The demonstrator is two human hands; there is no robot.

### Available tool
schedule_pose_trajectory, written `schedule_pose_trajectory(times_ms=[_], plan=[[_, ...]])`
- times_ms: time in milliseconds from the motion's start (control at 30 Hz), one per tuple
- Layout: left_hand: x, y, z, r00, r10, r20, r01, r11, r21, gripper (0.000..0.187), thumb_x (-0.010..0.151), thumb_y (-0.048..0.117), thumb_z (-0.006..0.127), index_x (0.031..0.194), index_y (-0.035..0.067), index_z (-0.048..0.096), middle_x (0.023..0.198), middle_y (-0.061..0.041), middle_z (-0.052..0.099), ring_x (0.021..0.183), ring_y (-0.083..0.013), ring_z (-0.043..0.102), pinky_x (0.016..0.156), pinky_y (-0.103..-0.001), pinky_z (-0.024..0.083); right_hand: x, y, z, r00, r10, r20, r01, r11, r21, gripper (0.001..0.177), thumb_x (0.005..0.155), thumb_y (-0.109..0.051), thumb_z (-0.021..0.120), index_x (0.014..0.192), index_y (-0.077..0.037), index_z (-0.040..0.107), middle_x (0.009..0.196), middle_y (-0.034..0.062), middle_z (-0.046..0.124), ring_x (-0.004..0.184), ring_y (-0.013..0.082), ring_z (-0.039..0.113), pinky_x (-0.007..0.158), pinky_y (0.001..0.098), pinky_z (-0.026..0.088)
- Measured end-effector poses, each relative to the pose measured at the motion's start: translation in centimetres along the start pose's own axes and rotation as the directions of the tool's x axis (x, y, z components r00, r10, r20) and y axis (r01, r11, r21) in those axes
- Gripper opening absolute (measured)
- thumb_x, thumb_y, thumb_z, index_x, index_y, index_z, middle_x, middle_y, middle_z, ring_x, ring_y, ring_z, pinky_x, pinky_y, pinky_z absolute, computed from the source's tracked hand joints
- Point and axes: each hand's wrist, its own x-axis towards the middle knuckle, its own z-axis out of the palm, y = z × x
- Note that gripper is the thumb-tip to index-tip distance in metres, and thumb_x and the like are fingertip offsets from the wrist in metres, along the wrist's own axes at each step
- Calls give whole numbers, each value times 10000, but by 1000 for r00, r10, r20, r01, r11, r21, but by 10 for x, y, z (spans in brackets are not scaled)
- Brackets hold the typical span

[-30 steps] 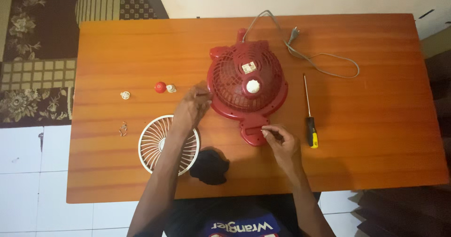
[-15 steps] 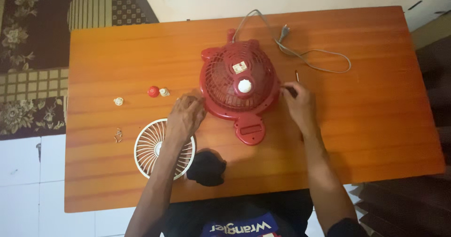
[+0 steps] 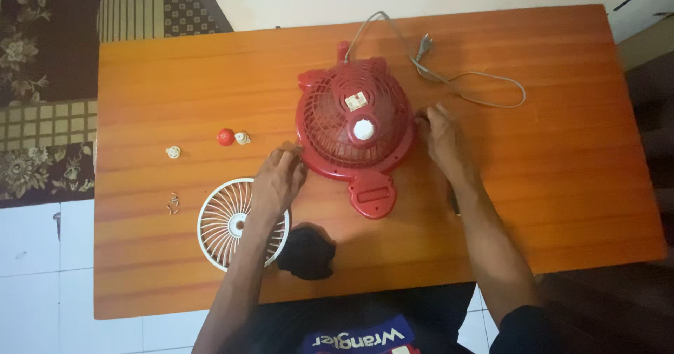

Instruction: The person assembles a red Mario-themed table fan on a wooden table. They attach the front grille, align the fan blades, and secure the rear housing using a screwdriver and screws. The fan is reassembled with all parts visible on the table.

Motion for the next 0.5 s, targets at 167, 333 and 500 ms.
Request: schedule_pose_trajectory(times_ms=[167,333,500], plan=[[-2,1,2,1000,-11,-12,11,1000,-11,365,924,139,676,1272,69,593,1120,-206,649,1026,-408,635,880,-487,526,-5,-7,3,997,-56,-55,54,998,-27,182,919,60,648,1098,43,677,1030,244,649,991,440,627,843,477,513],[-2,3,3,998,-56,3,56,998,9,365,918,137,676,1271,73,606,1081,-206,652,1017,-410,636,880,-488,519,-22,-14,14,990,-16,-141,20,1000,23,184,972,-16,677,1148,12,723,1120,229,634,1028,384,648,868,430,540],[-5,5,4,999,-28,-21,28,999,24,388,918,147,676,1289,69,595,1107,-207,656,1012,-417,629,879,-492,513,-39,-9,23,983,48,-178,-43,999,29,251,1003,-72,695,1247,-27,731,1198,159,642,1090,319,656,923,402,549]])
